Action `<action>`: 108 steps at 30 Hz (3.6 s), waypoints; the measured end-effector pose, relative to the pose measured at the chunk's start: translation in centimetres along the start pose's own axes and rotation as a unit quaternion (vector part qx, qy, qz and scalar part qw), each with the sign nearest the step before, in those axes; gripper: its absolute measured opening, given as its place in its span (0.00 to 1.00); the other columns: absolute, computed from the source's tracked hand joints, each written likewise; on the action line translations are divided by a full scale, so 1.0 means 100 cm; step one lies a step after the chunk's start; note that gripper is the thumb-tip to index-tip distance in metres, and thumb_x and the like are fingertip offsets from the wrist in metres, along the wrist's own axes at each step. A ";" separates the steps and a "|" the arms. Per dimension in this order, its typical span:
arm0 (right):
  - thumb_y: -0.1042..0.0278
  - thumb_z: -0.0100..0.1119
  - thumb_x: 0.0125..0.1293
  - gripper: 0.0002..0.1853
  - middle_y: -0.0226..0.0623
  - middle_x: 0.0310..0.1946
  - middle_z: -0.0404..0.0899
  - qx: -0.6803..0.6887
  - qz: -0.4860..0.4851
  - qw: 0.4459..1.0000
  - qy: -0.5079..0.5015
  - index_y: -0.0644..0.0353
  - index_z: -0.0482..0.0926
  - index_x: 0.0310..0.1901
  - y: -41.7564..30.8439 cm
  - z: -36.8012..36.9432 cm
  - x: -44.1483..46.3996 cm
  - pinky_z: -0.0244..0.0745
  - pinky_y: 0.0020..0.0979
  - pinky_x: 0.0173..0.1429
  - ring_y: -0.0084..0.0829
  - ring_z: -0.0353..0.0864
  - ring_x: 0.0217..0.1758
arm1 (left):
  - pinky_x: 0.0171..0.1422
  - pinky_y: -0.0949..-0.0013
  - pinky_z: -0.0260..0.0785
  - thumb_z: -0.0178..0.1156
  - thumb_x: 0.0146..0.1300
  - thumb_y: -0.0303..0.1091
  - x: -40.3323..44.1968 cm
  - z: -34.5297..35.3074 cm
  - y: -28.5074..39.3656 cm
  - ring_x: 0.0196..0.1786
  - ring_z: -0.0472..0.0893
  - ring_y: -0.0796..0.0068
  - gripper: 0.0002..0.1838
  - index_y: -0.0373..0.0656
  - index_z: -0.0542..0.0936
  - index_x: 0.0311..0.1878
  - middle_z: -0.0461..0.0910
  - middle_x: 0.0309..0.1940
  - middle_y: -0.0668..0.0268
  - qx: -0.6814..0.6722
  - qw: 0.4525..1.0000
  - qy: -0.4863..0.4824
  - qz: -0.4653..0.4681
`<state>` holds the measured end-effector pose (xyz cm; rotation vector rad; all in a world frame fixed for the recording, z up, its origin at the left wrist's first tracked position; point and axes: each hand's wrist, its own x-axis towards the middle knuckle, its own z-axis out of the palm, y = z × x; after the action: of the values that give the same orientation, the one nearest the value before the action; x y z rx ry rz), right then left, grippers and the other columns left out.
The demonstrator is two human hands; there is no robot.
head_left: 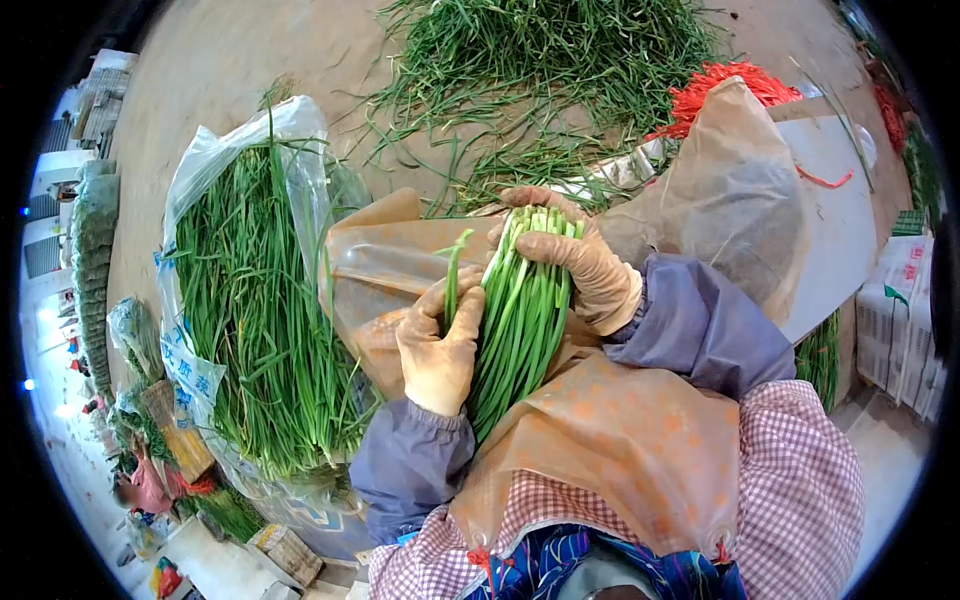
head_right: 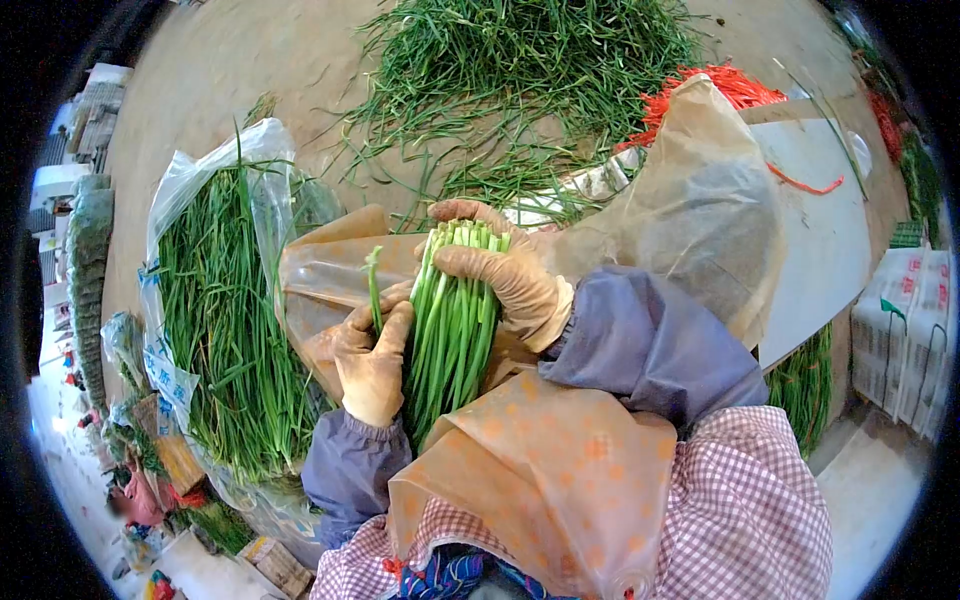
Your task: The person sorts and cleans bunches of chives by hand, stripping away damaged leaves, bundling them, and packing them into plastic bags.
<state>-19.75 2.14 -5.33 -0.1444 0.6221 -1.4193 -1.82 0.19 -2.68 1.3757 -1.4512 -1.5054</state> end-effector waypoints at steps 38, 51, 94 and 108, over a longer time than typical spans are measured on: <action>0.82 0.64 0.56 0.17 0.45 0.48 0.81 0.066 0.046 0.996 -0.038 0.59 0.73 0.46 -0.002 0.003 -0.003 0.83 0.37 0.51 0.35 0.84 0.44 | 0.45 0.75 0.68 0.59 0.67 0.26 0.007 0.006 0.004 0.38 0.75 0.81 0.06 0.35 0.79 0.43 0.81 0.36 0.67 -0.017 0.998 0.021 -0.054; 0.78 0.65 0.58 0.17 0.41 0.43 0.82 0.033 0.016 0.999 -0.008 0.60 0.74 0.50 0.011 -0.010 0.000 0.82 0.37 0.53 0.35 0.84 0.45 | 0.47 0.64 0.72 0.54 0.70 0.30 -0.005 -0.001 0.025 0.35 0.80 0.57 0.12 0.34 0.80 0.49 0.83 0.31 0.55 0.293 0.953 -0.045 0.069; 0.60 0.58 0.64 0.23 0.45 0.62 0.72 -0.847 -0.185 0.287 0.408 0.53 0.74 0.60 -0.510 -0.306 -0.106 0.67 0.38 0.67 0.43 0.74 0.62 | 0.43 0.72 0.72 0.53 0.71 0.30 0.031 0.055 0.038 0.37 0.74 0.80 0.22 0.32 0.69 0.65 0.76 0.37 0.67 -0.005 0.886 -0.414 -0.211; 0.64 0.59 0.68 0.24 0.39 0.57 0.77 -0.694 -0.211 0.686 0.054 0.66 0.72 0.62 -0.275 -0.044 0.119 0.64 0.30 0.68 0.31 0.73 0.61 | 0.38 0.75 0.72 0.57 0.69 0.36 -0.082 -0.072 -0.002 0.37 0.78 0.81 0.22 0.35 0.73 0.62 0.81 0.39 0.66 -0.162 0.966 -0.072 -0.190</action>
<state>-45.64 -12.71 -0.38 -1.5024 1.7615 -1.0593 7.16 5.72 0.26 1.4141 -0.9930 -2.0203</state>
